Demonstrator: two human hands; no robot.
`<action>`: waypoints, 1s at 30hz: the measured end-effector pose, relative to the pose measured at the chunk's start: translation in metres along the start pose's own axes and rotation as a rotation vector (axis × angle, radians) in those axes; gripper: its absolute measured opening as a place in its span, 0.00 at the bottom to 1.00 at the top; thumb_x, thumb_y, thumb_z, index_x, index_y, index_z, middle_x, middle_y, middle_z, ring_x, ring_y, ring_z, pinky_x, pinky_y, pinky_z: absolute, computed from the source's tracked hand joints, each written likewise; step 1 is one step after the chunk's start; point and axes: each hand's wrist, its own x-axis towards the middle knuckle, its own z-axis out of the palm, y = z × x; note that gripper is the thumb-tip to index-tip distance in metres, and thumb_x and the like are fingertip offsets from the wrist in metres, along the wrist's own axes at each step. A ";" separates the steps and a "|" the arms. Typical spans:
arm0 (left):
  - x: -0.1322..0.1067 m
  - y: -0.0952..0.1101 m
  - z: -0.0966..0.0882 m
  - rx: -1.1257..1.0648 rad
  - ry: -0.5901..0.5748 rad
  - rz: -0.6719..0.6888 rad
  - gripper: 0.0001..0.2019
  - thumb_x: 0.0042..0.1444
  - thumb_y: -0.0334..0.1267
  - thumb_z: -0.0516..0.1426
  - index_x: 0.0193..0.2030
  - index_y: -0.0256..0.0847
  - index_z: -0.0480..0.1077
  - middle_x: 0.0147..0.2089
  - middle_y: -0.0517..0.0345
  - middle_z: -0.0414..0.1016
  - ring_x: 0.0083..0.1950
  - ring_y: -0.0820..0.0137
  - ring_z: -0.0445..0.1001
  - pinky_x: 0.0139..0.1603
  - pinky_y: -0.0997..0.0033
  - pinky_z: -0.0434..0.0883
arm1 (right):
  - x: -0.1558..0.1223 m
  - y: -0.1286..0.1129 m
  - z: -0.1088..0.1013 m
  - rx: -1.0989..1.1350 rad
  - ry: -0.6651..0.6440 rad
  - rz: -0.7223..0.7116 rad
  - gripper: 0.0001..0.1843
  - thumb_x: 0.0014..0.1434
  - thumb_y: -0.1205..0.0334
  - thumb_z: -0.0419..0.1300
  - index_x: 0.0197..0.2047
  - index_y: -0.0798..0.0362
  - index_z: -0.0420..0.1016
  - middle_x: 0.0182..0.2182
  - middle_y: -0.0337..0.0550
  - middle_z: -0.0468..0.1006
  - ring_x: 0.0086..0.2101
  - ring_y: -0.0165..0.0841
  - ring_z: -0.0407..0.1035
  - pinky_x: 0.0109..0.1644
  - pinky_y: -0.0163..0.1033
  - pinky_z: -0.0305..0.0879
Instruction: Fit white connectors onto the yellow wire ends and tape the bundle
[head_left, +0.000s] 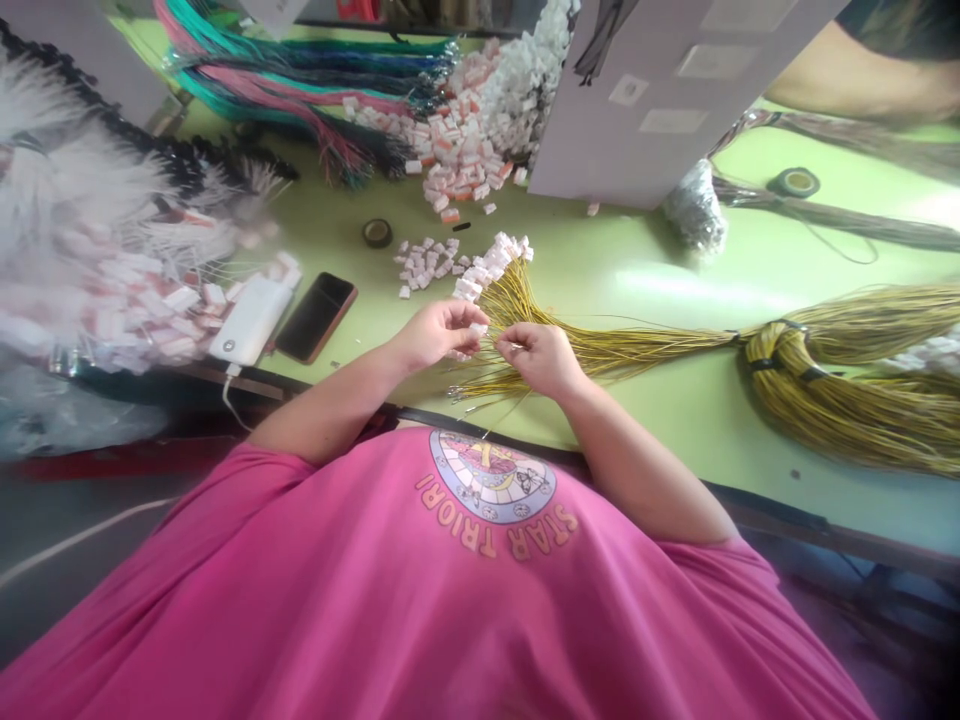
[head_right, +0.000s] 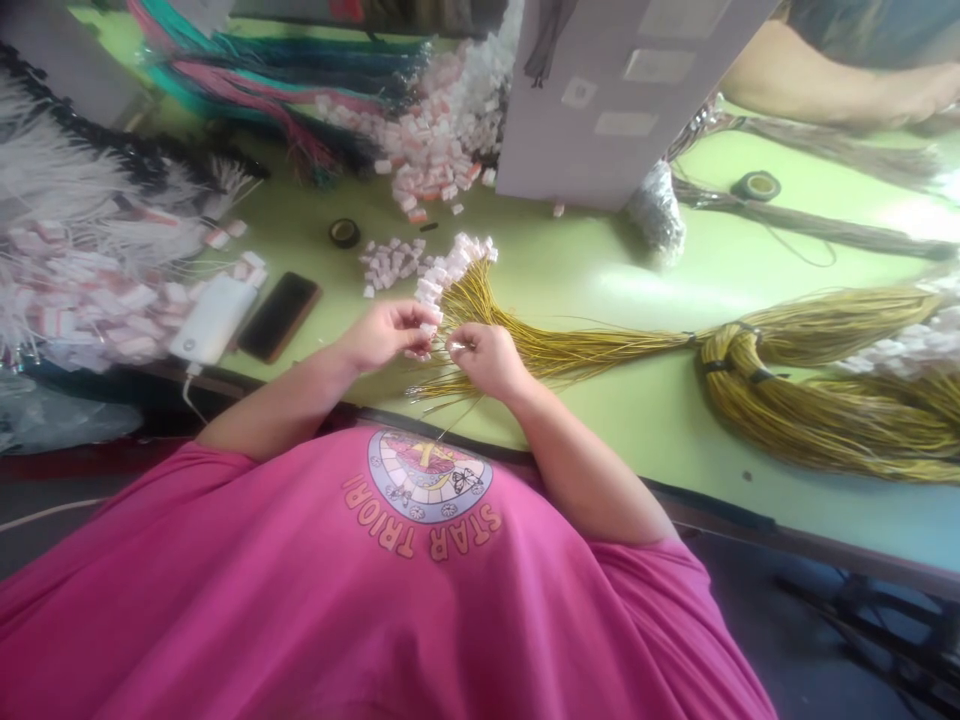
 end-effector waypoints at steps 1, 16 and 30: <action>0.000 0.000 0.000 0.016 0.010 0.005 0.09 0.50 0.29 0.63 0.40 0.34 0.71 0.27 0.59 0.74 0.26 0.75 0.74 0.25 0.78 0.70 | 0.000 0.000 0.000 0.005 -0.011 0.010 0.11 0.50 0.61 0.57 0.29 0.58 0.78 0.20 0.37 0.72 0.23 0.26 0.60 0.30 0.32 0.57; 0.003 -0.007 0.002 0.048 0.036 0.050 0.12 0.40 0.29 0.68 0.33 0.31 0.73 0.25 0.58 0.74 0.24 0.76 0.73 0.25 0.77 0.70 | 0.001 -0.007 -0.006 0.104 -0.062 0.117 0.13 0.49 0.57 0.58 0.28 0.58 0.77 0.20 0.37 0.70 0.24 0.26 0.60 0.30 0.33 0.56; 0.003 -0.010 0.006 0.026 0.053 0.031 0.10 0.43 0.29 0.67 0.33 0.31 0.72 0.23 0.57 0.74 0.23 0.77 0.72 0.22 0.79 0.67 | 0.000 -0.008 -0.003 0.082 0.015 0.079 0.11 0.50 0.58 0.58 0.27 0.57 0.76 0.20 0.38 0.71 0.23 0.26 0.61 0.30 0.33 0.57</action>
